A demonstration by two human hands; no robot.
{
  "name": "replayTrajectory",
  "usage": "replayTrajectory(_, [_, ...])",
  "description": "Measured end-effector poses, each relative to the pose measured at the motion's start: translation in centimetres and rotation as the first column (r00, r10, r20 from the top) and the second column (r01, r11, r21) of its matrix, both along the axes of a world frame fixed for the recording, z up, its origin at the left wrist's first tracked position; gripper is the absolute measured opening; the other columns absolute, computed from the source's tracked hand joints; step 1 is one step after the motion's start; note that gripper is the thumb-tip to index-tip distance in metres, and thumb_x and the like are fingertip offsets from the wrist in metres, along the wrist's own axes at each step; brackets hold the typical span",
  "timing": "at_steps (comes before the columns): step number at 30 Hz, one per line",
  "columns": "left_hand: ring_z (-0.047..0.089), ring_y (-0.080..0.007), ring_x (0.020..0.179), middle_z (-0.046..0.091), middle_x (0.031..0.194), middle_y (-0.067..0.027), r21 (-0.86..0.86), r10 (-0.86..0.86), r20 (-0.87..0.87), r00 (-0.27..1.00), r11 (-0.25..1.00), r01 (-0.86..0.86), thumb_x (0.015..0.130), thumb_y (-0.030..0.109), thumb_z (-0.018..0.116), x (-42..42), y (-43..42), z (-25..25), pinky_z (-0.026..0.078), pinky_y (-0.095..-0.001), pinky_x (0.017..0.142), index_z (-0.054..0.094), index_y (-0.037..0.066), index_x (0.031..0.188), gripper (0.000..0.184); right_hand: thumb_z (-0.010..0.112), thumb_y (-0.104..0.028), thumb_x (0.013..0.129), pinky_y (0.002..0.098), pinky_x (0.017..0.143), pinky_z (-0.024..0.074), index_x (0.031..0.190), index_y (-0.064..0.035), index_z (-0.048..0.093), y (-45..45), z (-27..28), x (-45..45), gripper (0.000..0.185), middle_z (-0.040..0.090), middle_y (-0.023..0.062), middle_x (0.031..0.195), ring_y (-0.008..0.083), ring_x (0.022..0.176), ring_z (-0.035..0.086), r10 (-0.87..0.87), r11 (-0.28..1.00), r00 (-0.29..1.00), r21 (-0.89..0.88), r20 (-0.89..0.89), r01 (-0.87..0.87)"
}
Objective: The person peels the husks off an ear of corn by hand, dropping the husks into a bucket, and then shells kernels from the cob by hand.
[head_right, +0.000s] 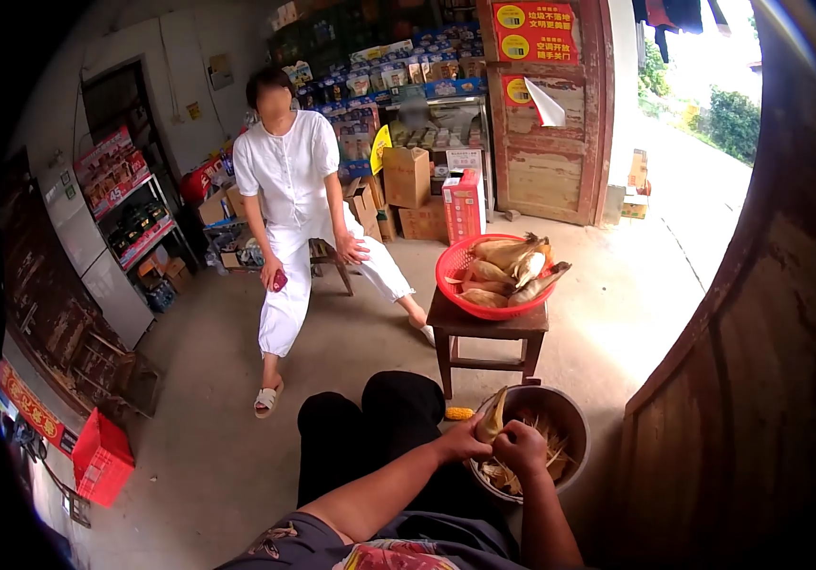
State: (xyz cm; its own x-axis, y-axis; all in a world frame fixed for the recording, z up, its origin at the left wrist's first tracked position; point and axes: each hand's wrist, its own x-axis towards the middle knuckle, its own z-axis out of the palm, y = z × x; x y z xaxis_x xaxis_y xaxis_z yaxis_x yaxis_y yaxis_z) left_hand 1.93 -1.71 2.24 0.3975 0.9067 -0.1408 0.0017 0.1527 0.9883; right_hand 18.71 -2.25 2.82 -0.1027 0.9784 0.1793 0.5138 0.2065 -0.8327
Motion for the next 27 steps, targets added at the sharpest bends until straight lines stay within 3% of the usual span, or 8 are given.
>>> replayTrajectory(7, [0.056,-0.015,0.087,0.058,0.096,-0.0059,0.152,0.01,-0.112,0.994,0.988,0.007,0.065,0.008,0.071,0.2,0.2,-1.2,0.048,-0.029,0.075,0.047,0.005,0.114,0.055,0.058,-0.016,0.072,0.0318,0.056,0.046,0.07,-0.0047,0.059,1.3,-5.2,-0.4,0.012,0.056,0.0081,0.06,0.0163,0.055,0.054,-0.146,0.987,0.954,-0.111,-0.26,0.12])
replayTrajectory(9, [0.056,-0.0152,0.085,0.058,0.095,-0.0051,0.12,0.022,0.186,0.982,0.992,-0.045,0.066,0.007,0.071,0.5,0.2,-1.4,0.049,-0.0289,0.073,0.045,0.006,0.121,0.061,0.058,-0.016,0.072,0.0316,0.055,0.0449,0.069,-0.0041,0.057,2.4,-9.1,0.8,0.012,0.054,0.0072,0.059,0.0151,0.054,0.052,-0.209,0.962,0.906,-0.243,-0.368,0.124])
replayTrajectory(12, [0.058,-0.0134,0.086,0.059,0.099,-0.0062,0.027,0.08,0.033,0.996,0.996,-0.081,0.07,0.003,0.071,-0.9,0.0,-0.4,0.049,-0.0288,0.076,0.045,0.004,0.119,0.055,0.058,-0.015,0.072,0.031,0.053,0.0429,0.066,-0.003,0.054,2.9,-12.8,2.7,0.014,0.05,0.0059,0.056,0.0137,0.053,0.048,-0.275,0.933,0.847,-0.339,-0.455,0.121])
replayTrajectory(14, [0.062,-0.0175,0.077,0.063,0.091,-0.008,-0.056,0.106,0.122,0.987,0.993,-0.1,0.073,0.002,0.067,-1.1,0.2,0.1,0.051,-0.0302,0.07,0.047,0.004,0.115,0.046,0.058,-0.008,0.078,0.0278,0.052,0.0421,0.066,-0.0036,0.055,1.6,-12.8,4.2,0.013,0.054,0.002,0.059,0.0106,0.055,0.049,-0.286,0.946,0.946,-0.204,-0.151,0.253])
replayTrajectory(16, [0.063,-0.0204,0.082,0.063,0.095,-0.0093,-0.124,0.164,0.19,0.968,0.982,-0.142,0.074,0.003,0.066,-1.4,0.8,-0.9,0.052,-0.0325,0.073,0.048,0.004,0.114,0.044,0.059,-0.014,0.077,0.0341,0.059,0.0471,0.071,-0.0042,0.06,0.5,-11.4,5.2,0.011,0.061,0.0086,0.065,0.0192,0.06,0.058,-0.287,0.941,0.958,-0.183,0.006,0.283])
replayTrajectory(18, [0.063,-0.0217,0.085,0.063,0.097,-0.0096,-0.185,0.266,0.206,0.942,0.956,-0.229,0.074,0.003,0.065,-1.3,0.8,-0.8,0.052,-0.0341,0.074,0.049,0.004,0.113,0.042,0.059,-0.021,0.075,0.0398,0.068,0.0489,0.079,-0.0086,0.066,0.1,-11.0,6.0,0.014,0.065,0.0139,0.077,0.0298,0.073,0.063,-0.202,0.922,0.888,-0.226,0.413,0.315])
replayTrajectory(22, [0.063,-0.0257,0.092,0.062,0.103,-0.0116,-0.364,0.343,0.26,0.902,0.9,-0.238,0.074,-0.001,0.062,-1.8,0.5,1.2,0.053,-0.0381,0.08,0.05,0.0,0.113,0.041,0.059,-0.026,0.076,0.0416,0.072,0.049,0.082,-0.0111,0.068,0.4,-13.3,7.3,0.019,0.065,0.0151,0.083,0.0329,0.082,0.062,-0.123,0.918,0.846,-0.264,0.519,0.296])
replayTrajectory(27, [0.061,-0.0259,0.094,0.06,0.105,-0.0131,-0.339,0.265,0.285,0.921,0.927,-0.162,0.072,-0.002,0.062,-1.7,0.5,0.7,0.052,-0.0373,0.081,0.045,0.002,0.118,0.049,0.064,-0.03,0.079,0.0364,0.067,0.0493,0.082,-0.0036,0.067,1.2,-7.7,5.3,0.027,0.065,0.0153,0.077,0.0295,0.071,0.063,-0.116,0.974,0.993,-0.194,0.007,0.115])
